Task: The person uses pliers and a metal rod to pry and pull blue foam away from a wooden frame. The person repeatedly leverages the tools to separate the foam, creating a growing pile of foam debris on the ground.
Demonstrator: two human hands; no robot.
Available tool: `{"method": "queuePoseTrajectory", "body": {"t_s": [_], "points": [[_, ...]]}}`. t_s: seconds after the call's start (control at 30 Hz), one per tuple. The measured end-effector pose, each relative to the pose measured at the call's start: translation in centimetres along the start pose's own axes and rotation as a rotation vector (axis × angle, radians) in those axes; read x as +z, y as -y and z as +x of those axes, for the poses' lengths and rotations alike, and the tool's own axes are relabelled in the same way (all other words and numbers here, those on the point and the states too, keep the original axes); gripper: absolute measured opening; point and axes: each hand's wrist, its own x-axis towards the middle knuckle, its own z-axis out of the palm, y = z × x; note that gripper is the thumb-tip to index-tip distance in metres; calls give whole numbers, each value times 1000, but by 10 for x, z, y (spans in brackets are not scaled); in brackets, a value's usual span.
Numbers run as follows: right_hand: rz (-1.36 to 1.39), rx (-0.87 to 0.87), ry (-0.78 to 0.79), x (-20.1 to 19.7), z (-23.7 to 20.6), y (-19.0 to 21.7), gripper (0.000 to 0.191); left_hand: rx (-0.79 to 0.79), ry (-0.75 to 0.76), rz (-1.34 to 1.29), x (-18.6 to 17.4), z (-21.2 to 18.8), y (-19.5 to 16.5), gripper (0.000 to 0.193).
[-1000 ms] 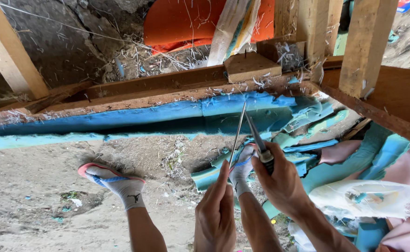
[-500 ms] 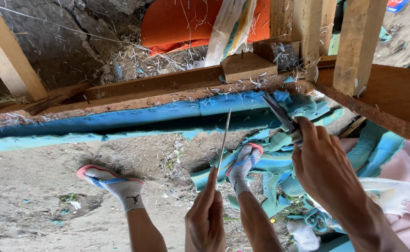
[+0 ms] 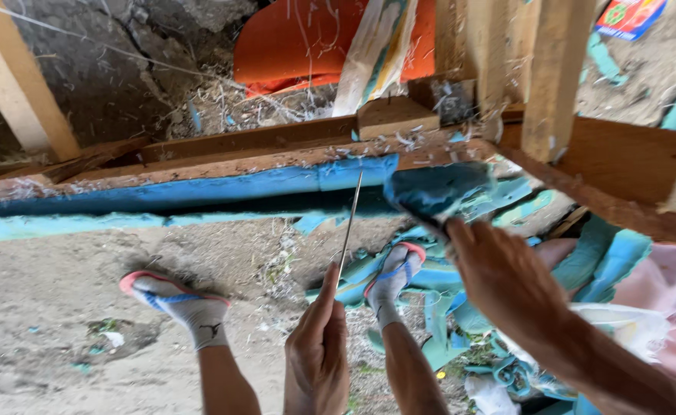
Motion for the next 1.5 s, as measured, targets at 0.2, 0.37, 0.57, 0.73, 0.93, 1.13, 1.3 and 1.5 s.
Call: {"method": "queuePoseTrajectory", "body": {"t_s": [0.2, 0.37, 0.57, 0.73, 0.93, 1.13, 1.3, 1.5], "points": [[-21, -232, -451, 19, -15, -5, 40, -114, 64, 83, 13, 11, -10, 47], [614, 165, 131, 6, -17, 0, 47, -182, 98, 87, 17, 14, -16, 48], [953, 186, 169, 8, -7, 4, 59, -421, 178, -77, 33, -2, -12, 50], [1037, 214, 163, 22, -6, 6, 55, -295, 133, -322, 54, -7, -2, 51], [1139, 162, 111, 36, -7, 2, 54, -329, 62, -616, 81, -9, -8, 52], [1260, 152, 47, 45, -12, 3, 55, -603, 14, -944, 102, -10, -15, 53], [1040, 358, 141, 46, -13, 3, 55, -201, -58, -417, 116, 29, 37, 44], [1176, 74, -17, 48, -16, -3, 53, -116, -62, -266, 112, 60, 77, 37]]}}
